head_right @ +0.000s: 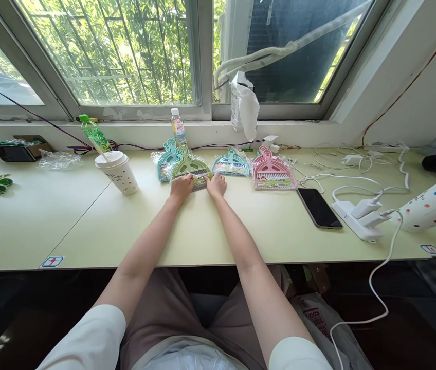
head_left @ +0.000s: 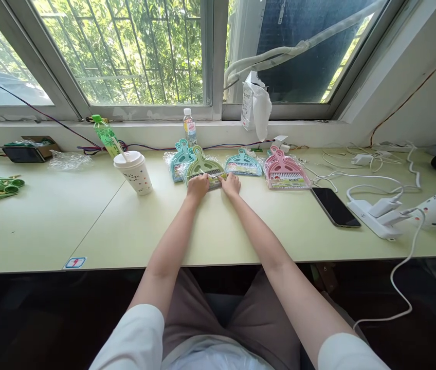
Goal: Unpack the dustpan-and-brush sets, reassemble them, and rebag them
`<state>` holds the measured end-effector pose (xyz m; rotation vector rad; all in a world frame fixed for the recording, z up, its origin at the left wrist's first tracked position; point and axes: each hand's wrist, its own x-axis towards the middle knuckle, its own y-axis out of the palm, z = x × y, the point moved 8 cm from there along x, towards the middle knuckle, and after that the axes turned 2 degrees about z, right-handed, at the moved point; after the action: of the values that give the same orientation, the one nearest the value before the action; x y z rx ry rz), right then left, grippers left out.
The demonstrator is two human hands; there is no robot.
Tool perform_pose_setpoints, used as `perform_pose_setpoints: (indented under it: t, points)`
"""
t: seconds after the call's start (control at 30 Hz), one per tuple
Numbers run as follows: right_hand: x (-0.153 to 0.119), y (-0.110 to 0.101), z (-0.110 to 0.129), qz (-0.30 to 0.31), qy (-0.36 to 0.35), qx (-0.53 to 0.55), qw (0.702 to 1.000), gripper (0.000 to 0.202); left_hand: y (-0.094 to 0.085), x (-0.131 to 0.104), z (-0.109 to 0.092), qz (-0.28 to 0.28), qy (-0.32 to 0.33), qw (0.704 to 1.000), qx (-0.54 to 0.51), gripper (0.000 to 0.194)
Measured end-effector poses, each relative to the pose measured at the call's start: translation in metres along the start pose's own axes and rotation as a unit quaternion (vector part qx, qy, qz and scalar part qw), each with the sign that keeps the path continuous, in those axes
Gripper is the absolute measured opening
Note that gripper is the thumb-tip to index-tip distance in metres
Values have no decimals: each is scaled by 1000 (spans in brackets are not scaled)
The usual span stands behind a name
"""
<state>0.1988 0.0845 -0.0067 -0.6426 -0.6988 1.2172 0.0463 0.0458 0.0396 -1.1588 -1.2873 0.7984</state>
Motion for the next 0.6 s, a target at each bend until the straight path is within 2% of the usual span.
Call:
perform_pose_setpoints:
  t: [0.13,0.23,0.3,0.37,0.43,0.6]
  points:
    - [-1,-1,1,-1,-1,-1,1000,41,2,-1,-8,5,27,999,35,37]
    - [-1,-2,1,-1,2,4,1000,39,8,-6,-31,26,77,996,35,37]
    - [-2,-2,0,2,4,10,1000,38,15,-9,-46,48,87,995,12,37]
    - [-2,-3,0,4,3,14,1000,36,19,-10,-51,57,53,997,-15,37]
    - [-3,-4,0,1,3,15,1000,36,21,-9,-47,55,4,998,-32,36]
    - [-2,-2,0,-2,0,18,1000,35,16,-5,-19,21,-88,994,-61,32]
